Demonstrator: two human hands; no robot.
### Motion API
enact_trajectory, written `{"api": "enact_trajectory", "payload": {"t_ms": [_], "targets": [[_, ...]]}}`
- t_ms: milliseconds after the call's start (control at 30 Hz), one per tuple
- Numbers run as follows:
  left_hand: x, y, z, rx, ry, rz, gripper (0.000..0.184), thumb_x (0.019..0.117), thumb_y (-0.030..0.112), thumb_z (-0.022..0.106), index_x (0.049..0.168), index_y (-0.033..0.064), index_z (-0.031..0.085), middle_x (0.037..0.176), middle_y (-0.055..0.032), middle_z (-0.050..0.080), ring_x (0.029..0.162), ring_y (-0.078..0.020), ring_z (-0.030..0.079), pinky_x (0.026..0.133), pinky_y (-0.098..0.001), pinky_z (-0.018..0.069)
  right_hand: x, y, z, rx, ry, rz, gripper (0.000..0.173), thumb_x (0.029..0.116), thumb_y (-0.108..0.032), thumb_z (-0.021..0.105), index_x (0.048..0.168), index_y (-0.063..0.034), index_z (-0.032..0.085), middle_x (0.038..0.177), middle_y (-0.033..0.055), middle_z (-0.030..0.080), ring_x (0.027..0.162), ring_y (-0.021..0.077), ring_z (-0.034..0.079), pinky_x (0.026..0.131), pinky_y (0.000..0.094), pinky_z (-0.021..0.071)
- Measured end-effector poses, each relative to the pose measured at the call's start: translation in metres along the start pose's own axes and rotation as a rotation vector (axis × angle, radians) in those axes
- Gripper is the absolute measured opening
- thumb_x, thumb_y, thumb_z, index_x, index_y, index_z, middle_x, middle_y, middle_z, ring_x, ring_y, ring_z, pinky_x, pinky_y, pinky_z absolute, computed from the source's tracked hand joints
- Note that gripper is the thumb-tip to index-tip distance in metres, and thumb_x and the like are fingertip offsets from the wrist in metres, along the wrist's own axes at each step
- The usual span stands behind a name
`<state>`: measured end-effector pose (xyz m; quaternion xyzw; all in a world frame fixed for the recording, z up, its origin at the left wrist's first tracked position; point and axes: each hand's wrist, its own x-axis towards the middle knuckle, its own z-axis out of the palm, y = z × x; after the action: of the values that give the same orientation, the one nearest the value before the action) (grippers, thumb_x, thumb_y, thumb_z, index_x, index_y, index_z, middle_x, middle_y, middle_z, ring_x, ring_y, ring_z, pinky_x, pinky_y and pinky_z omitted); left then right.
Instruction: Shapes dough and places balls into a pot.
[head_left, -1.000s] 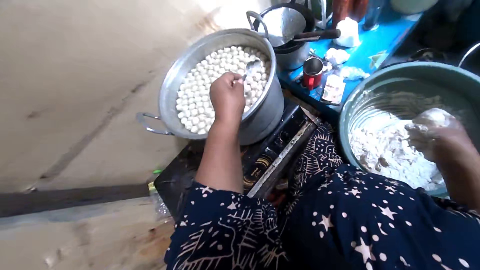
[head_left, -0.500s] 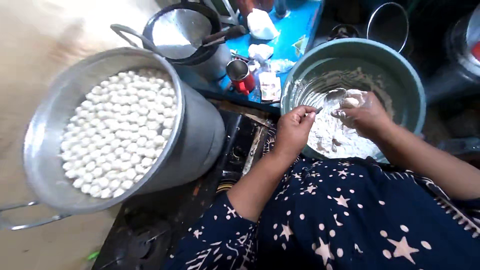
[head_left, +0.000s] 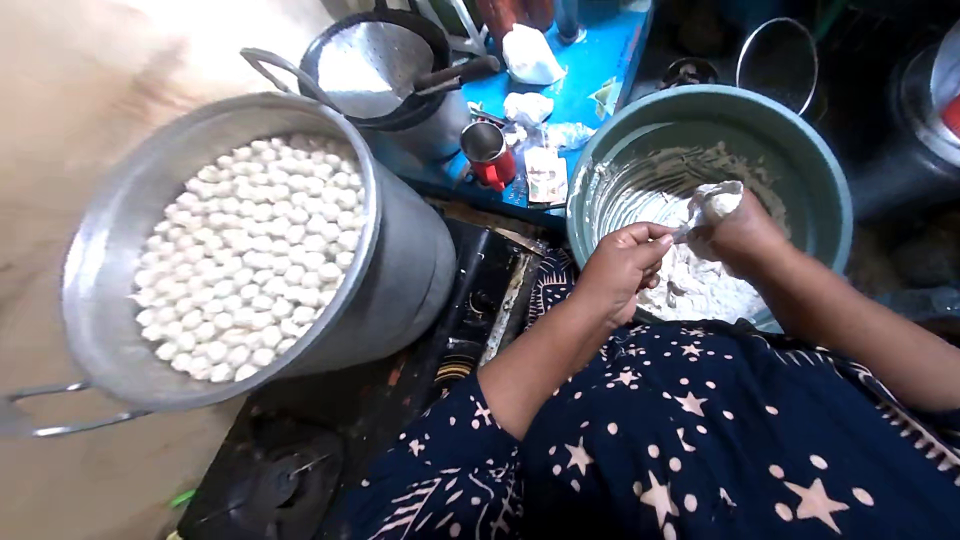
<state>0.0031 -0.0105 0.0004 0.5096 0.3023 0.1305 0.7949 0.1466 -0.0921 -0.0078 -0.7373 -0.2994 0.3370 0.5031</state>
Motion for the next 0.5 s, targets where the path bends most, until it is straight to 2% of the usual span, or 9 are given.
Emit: {"api": "enact_trajectory", "payload": {"t_ms": [67, 100, 200, 267, 333, 367, 400, 433, 500], "targets": [[-0.005, 0.011, -0.014, -0.090, -0.002, 0.001, 0.020, 0.1043, 0.001, 0.045, 0.099, 0.0076, 0.063, 0.063, 0.0088, 0.045, 0.049, 0.0000, 0.039, 0.049, -0.0147, 0.0367, 0.004, 0.002, -0.008, 0.033, 0.016, 0.136, 0.038, 0.0870, 0.006, 0.071, 0.123, 0.0024, 0.059, 0.098, 0.0068, 0.063, 0.077, 0.0072, 0.060, 0.070, 0.0260, 0.0556], [-0.010, 0.019, -0.026, -0.108, 0.016, 0.036, 0.021, 0.1048, 0.002, 0.044, 0.099, 0.0087, 0.063, 0.063, 0.0092, 0.045, 0.049, 0.0004, 0.039, 0.048, -0.0143, 0.0371, 0.009, 0.009, -0.013, 0.068, 0.019, 0.160, 0.042, 0.0882, 0.004, 0.071, 0.128, 0.0003, 0.058, 0.099, 0.0054, 0.062, 0.076, 0.0070, 0.059, 0.069, 0.0258, 0.0552], [-0.032, 0.051, -0.079, -0.047, 0.204, 0.252, 0.020, 0.1057, 0.005, 0.045, 0.099, 0.0115, 0.063, 0.064, 0.0108, 0.048, 0.051, 0.0009, 0.043, 0.051, -0.0144, 0.0419, 0.021, 0.025, -0.025, 0.256, -0.025, 0.106, 0.013, 0.0941, -0.002, 0.060, 0.097, -0.0137, 0.057, 0.081, -0.0063, 0.064, 0.070, 0.0047, 0.063, 0.067, 0.0246, 0.0578], [-0.053, 0.074, -0.123, 0.158, 0.467, 0.424, 0.018, 0.1058, 0.006, 0.047, 0.102, 0.0127, 0.063, 0.065, 0.0126, 0.050, 0.053, 0.0013, 0.046, 0.054, -0.0152, 0.0440, 0.022, 0.028, -0.028, 0.279, -0.063, 0.113, 0.011, 0.0997, -0.003, 0.054, 0.095, -0.0127, 0.057, 0.079, -0.0054, 0.066, 0.067, 0.0058, 0.065, 0.064, 0.0250, 0.0592], [-0.075, 0.091, -0.176, 0.623, 0.848, 0.484, 0.013, 0.1039, 0.011, 0.053, 0.109, 0.0105, 0.064, 0.075, 0.0089, 0.057, 0.061, 0.0006, 0.052, 0.060, -0.0166, 0.0465, 0.023, 0.030, -0.024, 0.227, -0.033, 0.114, 0.015, 0.0965, 0.000, 0.057, 0.089, -0.0125, 0.059, 0.067, -0.0068, 0.061, 0.049, 0.0005, 0.051, 0.045, 0.0168, 0.0450], [-0.086, 0.097, -0.203, 0.929, 1.014, 0.388, 0.021, 0.1042, 0.016, 0.053, 0.117, 0.0068, 0.067, 0.087, -0.0003, 0.064, 0.073, -0.0073, 0.059, 0.070, -0.0252, 0.0494, 0.024, 0.031, -0.022, 0.207, -0.027, 0.113, 0.015, 0.0948, 0.000, 0.058, 0.088, -0.0129, 0.059, 0.064, -0.0078, 0.058, 0.046, -0.0008, 0.046, 0.042, 0.0156, 0.0413], [-0.097, 0.103, -0.221, 1.148, 1.093, 0.210, 0.031, 0.1058, 0.018, 0.050, 0.126, 0.0012, 0.066, 0.106, -0.0172, 0.070, 0.096, -0.0274, 0.066, 0.089, -0.0462, 0.0506, 0.023, 0.030, -0.020, 0.179, -0.029, 0.124, 0.013, 0.0949, 0.000, 0.060, 0.091, -0.0129, 0.059, 0.064, -0.0080, 0.056, 0.046, -0.0007, 0.046, 0.043, 0.0162, 0.0419], [-0.103, 0.106, -0.235, 1.266, 1.100, 0.033, 0.035, 0.1073, 0.016, 0.045, 0.130, -0.0024, 0.064, 0.122, -0.0287, 0.066, 0.118, -0.0437, 0.062, 0.103, -0.0628, 0.0433, 0.023, 0.029, -0.016, 0.167, -0.019, 0.136, 0.013, 0.0943, 0.000, 0.060, 0.092, -0.0129, 0.058, 0.065, -0.0073, 0.056, 0.045, 0.0000, 0.045, 0.042, 0.0167, 0.0419], [-0.104, 0.105, -0.241, 1.300, 1.104, -0.103, 0.035, 0.1079, 0.013, 0.042, 0.131, -0.0025, 0.064, 0.131, -0.0330, 0.061, 0.129, -0.0501, 0.055, 0.108, -0.0689, 0.0357, 0.024, 0.024, -0.011, 0.185, -0.025, 0.157, 0.014, 0.0967, 0.001, 0.060, 0.098, -0.0120, 0.055, 0.071, -0.0045, 0.057, 0.048, 0.0018, 0.047, 0.043, 0.0180, 0.0436]]}}
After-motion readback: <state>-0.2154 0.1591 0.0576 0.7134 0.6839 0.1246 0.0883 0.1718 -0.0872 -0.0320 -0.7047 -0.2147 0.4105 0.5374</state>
